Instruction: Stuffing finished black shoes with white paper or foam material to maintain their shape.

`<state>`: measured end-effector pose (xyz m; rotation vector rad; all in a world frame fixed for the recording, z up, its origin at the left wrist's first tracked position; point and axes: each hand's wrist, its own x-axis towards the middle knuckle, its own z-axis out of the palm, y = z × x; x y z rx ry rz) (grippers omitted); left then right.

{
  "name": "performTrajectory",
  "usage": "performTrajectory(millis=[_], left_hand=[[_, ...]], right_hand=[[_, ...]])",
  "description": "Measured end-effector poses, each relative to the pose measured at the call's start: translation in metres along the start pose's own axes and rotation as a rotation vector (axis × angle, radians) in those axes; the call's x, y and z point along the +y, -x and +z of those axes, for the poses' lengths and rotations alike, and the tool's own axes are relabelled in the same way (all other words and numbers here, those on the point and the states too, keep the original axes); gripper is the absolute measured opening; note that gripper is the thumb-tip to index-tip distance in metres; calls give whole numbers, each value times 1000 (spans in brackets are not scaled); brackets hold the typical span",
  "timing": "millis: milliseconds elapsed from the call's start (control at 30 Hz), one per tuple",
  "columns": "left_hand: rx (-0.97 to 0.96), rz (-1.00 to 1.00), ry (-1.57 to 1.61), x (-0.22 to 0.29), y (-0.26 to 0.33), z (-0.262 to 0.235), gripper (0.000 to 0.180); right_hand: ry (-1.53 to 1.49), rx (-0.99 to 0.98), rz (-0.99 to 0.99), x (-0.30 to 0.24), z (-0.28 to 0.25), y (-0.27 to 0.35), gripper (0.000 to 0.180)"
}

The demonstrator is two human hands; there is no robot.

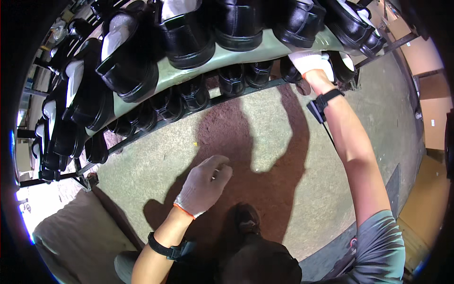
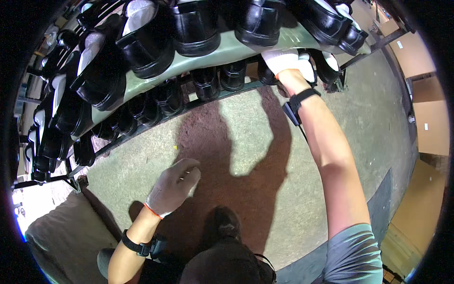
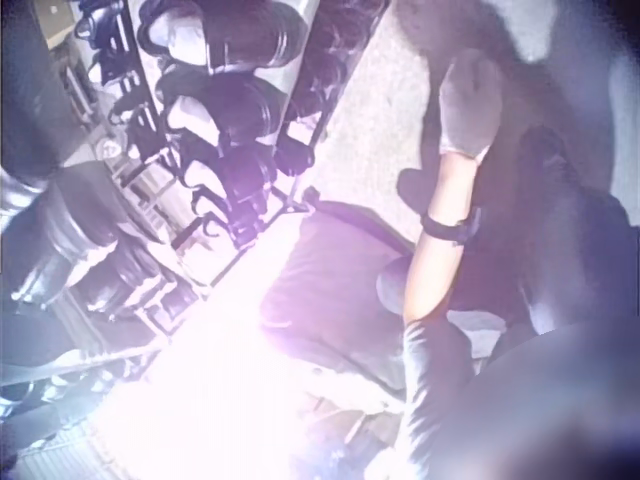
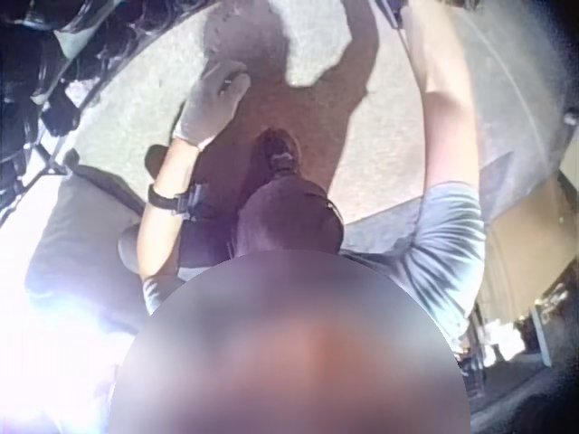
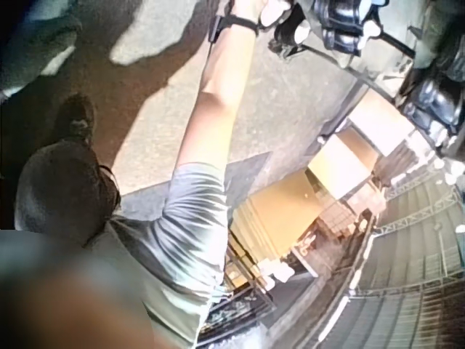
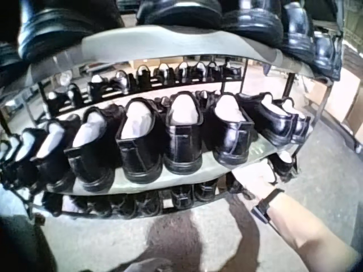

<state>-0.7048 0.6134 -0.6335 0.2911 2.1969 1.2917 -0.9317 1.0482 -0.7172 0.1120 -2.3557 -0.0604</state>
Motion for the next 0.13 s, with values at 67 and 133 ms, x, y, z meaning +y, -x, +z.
performTrajectory(millis=[67,133], left_hand=[[-4,30,-43,0,5,-1,33],[-32,37,-72,0,6,-6,35]], right_hand=[[24,-615,167,-23,-45,-28,46],[256,-751,64,-22,-57,-26,60]])
